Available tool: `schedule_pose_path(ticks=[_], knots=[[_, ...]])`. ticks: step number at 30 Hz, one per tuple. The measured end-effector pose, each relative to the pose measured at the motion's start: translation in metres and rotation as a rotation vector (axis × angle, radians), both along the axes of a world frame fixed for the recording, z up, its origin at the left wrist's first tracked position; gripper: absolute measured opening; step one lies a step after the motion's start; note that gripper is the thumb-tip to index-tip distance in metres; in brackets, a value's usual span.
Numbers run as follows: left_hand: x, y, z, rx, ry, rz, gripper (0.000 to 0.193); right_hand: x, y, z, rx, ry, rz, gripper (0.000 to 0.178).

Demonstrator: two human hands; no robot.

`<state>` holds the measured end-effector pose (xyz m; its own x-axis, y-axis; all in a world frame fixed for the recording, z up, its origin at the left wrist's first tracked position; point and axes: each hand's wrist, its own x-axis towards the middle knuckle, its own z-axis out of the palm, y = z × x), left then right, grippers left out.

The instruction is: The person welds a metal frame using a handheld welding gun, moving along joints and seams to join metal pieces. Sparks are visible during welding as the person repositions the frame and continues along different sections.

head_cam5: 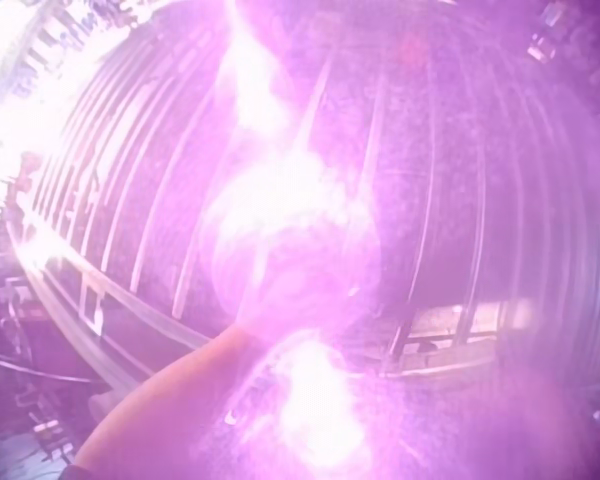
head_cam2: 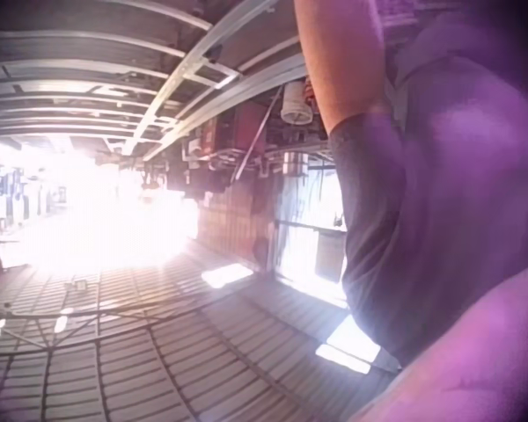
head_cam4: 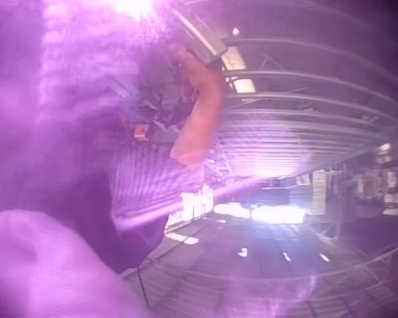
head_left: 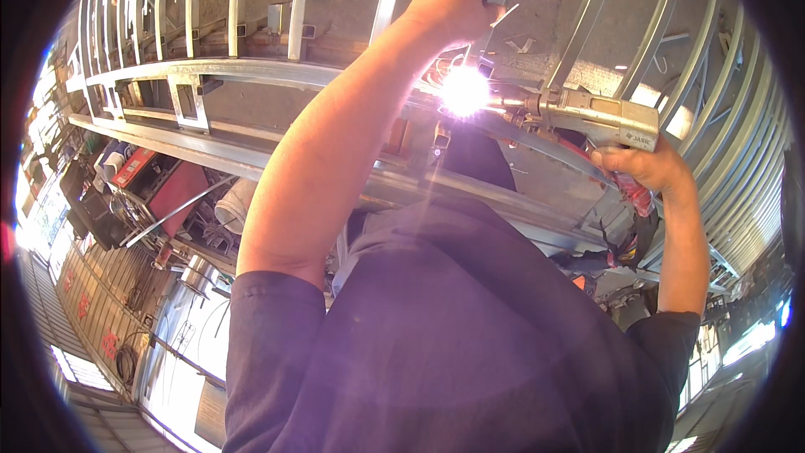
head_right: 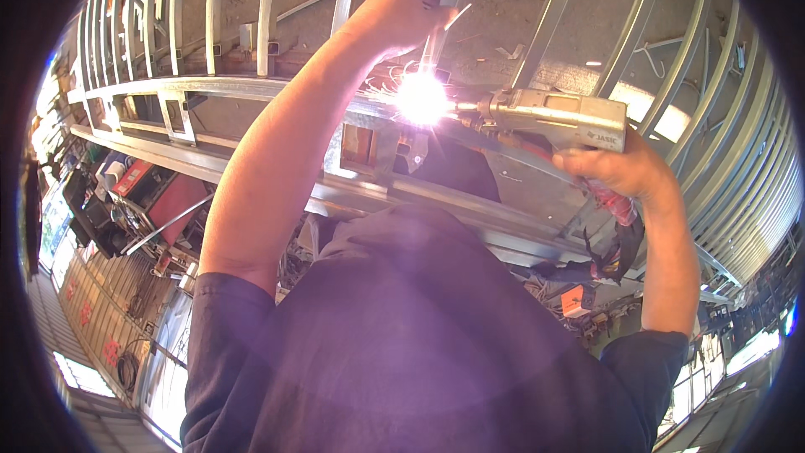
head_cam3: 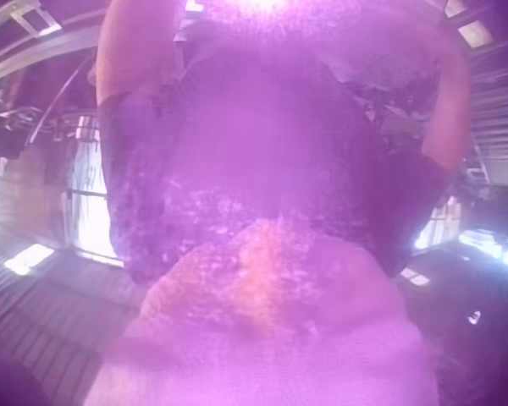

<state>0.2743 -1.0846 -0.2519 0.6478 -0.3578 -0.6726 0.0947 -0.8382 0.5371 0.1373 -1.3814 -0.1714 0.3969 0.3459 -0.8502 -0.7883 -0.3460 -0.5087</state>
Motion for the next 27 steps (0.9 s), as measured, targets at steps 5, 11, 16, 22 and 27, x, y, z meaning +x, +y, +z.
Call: schedule_pose_path(ticks=[5, 11, 16, 22, 27], knots=[[-0.008, 0.008, -0.024, -0.164, -0.118, 0.074, 0.062, -0.023, -0.029, -0.004, 0.108, -0.008, -0.178, 0.055], [-0.014, -0.038, 0.010, 0.023, -0.328, 0.014, 0.065, -0.044, -0.064, 0.022, -0.059, -0.027, -0.154, 0.044], [-0.054, -0.095, -0.010, -0.022, -0.154, -0.107, 0.065, -0.062, -0.083, 0.016, -0.046, 0.010, -0.159, 0.043], [-0.055, -0.094, -0.001, -0.088, -0.075, 0.015, 0.074, -0.056, -0.089, -0.001, -0.031, 0.018, -0.092, 0.045], [-0.061, -0.094, -0.008, -0.056, -0.141, 0.011, 0.074, -0.051, -0.086, -0.001, -0.033, 0.014, -0.034, 0.051]])
